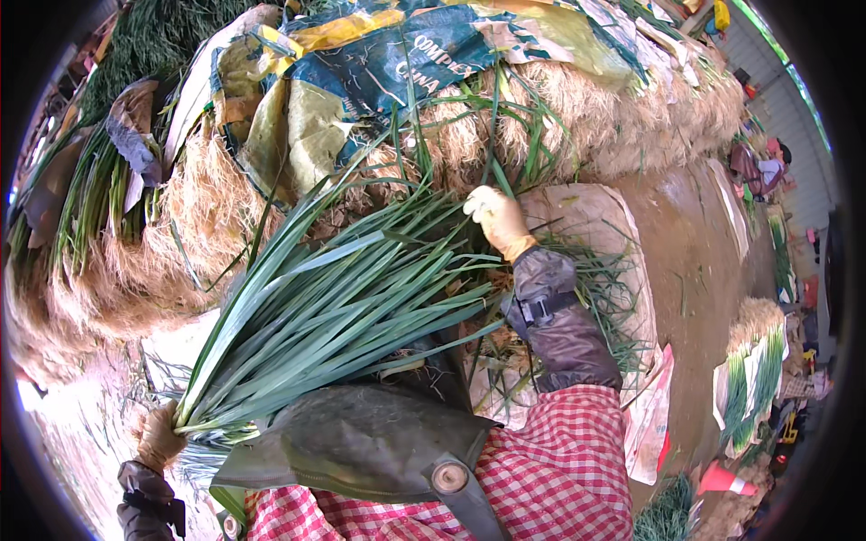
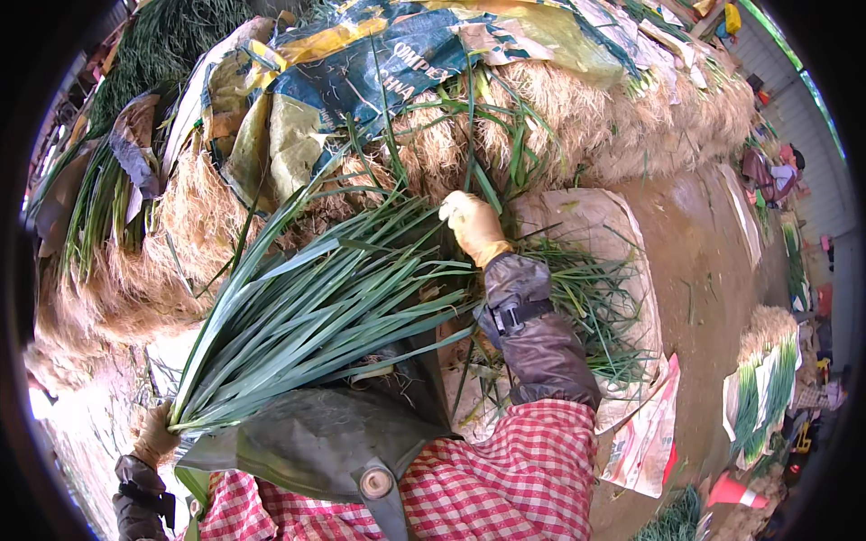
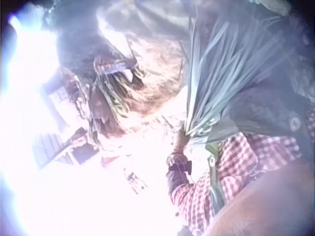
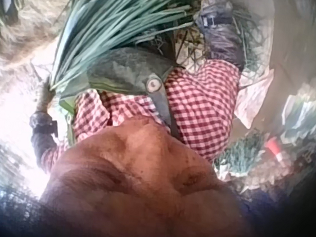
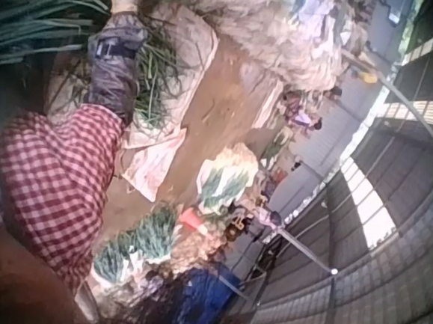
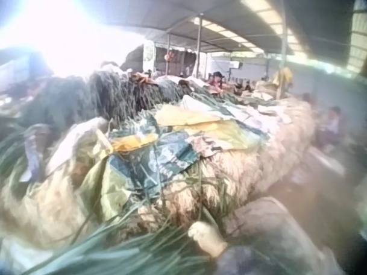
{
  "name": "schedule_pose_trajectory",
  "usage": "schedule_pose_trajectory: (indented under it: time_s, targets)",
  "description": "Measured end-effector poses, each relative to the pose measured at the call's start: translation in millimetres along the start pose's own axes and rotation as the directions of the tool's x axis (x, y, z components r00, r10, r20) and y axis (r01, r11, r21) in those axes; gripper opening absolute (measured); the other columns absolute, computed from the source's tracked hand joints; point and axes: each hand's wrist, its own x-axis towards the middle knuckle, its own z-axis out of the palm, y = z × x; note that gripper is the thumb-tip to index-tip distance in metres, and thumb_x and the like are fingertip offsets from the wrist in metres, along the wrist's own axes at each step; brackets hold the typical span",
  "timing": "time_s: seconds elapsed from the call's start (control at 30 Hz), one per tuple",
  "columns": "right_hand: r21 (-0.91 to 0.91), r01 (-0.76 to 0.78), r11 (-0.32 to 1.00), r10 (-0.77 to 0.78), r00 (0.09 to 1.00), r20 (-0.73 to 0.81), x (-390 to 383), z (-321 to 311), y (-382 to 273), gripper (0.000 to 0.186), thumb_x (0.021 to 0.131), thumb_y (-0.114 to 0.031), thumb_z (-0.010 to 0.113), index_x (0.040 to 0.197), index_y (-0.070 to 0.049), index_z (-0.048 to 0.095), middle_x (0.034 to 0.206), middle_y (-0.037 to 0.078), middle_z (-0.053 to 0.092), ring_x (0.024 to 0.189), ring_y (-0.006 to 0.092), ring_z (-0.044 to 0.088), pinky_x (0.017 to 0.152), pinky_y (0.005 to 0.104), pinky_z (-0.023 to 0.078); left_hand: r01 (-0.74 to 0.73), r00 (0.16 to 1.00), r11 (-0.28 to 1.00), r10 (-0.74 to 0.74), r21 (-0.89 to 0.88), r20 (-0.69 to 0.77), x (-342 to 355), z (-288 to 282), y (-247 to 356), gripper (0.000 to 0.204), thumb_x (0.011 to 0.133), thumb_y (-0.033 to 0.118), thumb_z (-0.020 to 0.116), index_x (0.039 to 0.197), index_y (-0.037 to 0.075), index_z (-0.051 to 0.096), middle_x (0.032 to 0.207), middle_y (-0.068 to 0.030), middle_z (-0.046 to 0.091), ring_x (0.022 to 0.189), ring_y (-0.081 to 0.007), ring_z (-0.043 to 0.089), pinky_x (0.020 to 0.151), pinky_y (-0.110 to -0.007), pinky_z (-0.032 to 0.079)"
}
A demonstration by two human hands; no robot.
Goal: The person gathers green onions from a large pile, aligns them by the roots, and bundles them into neat bunches. The person repeatedly picks up onions, arranges them, and places the finished bundles aside.
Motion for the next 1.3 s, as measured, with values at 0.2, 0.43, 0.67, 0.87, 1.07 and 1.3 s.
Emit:
schedule_pose_trajectory:
  time_s: [0.2,0.43,0.67,0.87,1.07,1.3]
  targets:
    - [0.562,-0.084,0.823,0.208,0.965,-0.161,3,-45,-3,0.015,0.093,-0.008,0.049,0.091,-0.003,0.064,0.08,0.002,0.064,0.061,0.0045,0.05,0.054,0.0194,0.042,-0.046,0.999,0.999,0.046,-0.013,-0.003,2,0,4,0.019,0.07,0.002,0.059,0.09,0.004,0.057,0.074,-0.0186,0.062,0.07,-0.0374,0.061,0.058,-0.041,0.045]
    - [0.079,-0.261,0.962,0.192,0.853,0.485,-48,-81,-45,0.017,0.092,-0.012,0.058,0.106,-0.005,0.066,0.097,0.003,0.069,0.079,0.0091,0.06,0.07,0.0219,0.05,0.049,0.998,0.996,-0.045,-0.075,0.044,4,2,8,0.022,0.069,-0.003,0.059,0.091,0.004,0.059,0.075,-0.0123,0.063,0.069,-0.0228,0.061,0.06,-0.035,0.046]
    - [0.073,-0.228,0.971,0.158,0.84,0.52,-94,1,-2,0.01,0.09,-0.012,0.061,0.093,-0.004,0.066,0.09,0.003,0.067,0.078,0.012,0.059,0.07,0.026,0.048,0.031,1.0,0.999,-0.031,0.012,-0.002,6,-5,26,0.019,0.068,0.002,0.061,0.086,0.005,0.058,0.073,-0.0138,0.063,0.066,-0.0313,0.061,0.058,-0.039,0.046]
    - [0.312,-0.488,0.815,0.503,0.864,0.037,-98,-60,38,0.018,0.095,-0.017,0.056,0.105,-0.006,0.066,0.085,-0.001,0.065,0.066,0.0047,0.055,0.057,0.0198,0.043,0.007,0.934,0.839,0.189,0.545,-0.304,-13,-85,55,0.031,0.072,0.004,0.063,0.101,0.008,0.057,0.093,-0.0117,0.06,0.09,-0.0323,0.058,0.078,-0.043,0.045]
    - [0.255,-0.315,0.914,0.369,0.907,-0.204,-84,-112,33,0.037,0.094,-0.009,0.055,0.13,-0.008,0.052,0.085,-0.003,0.06,0.064,0.0074,0.052,0.054,0.0201,0.041,-0.176,0.492,0.682,0.685,0.709,-0.537,3,-217,85,0.049,0.078,-0.003,0.06,0.125,0.007,0.054,0.117,-0.0161,0.058,0.109,-0.0357,0.055,0.092,-0.042,0.045]
    - [0.307,-0.129,0.943,0.225,0.926,-0.302,-97,-182,-30,0.031,0.099,-0.023,0.049,0.123,-0.005,0.059,0.112,0.005,0.067,0.084,0.011,0.064,0.067,0.0197,0.046,0.095,0.355,0.356,0.86,0.93,-0.366,29,-251,167,0.05,0.075,0.002,0.061,0.123,0.007,0.05,0.111,-0.0147,0.058,0.104,-0.0383,0.055,0.095,-0.049,0.043]
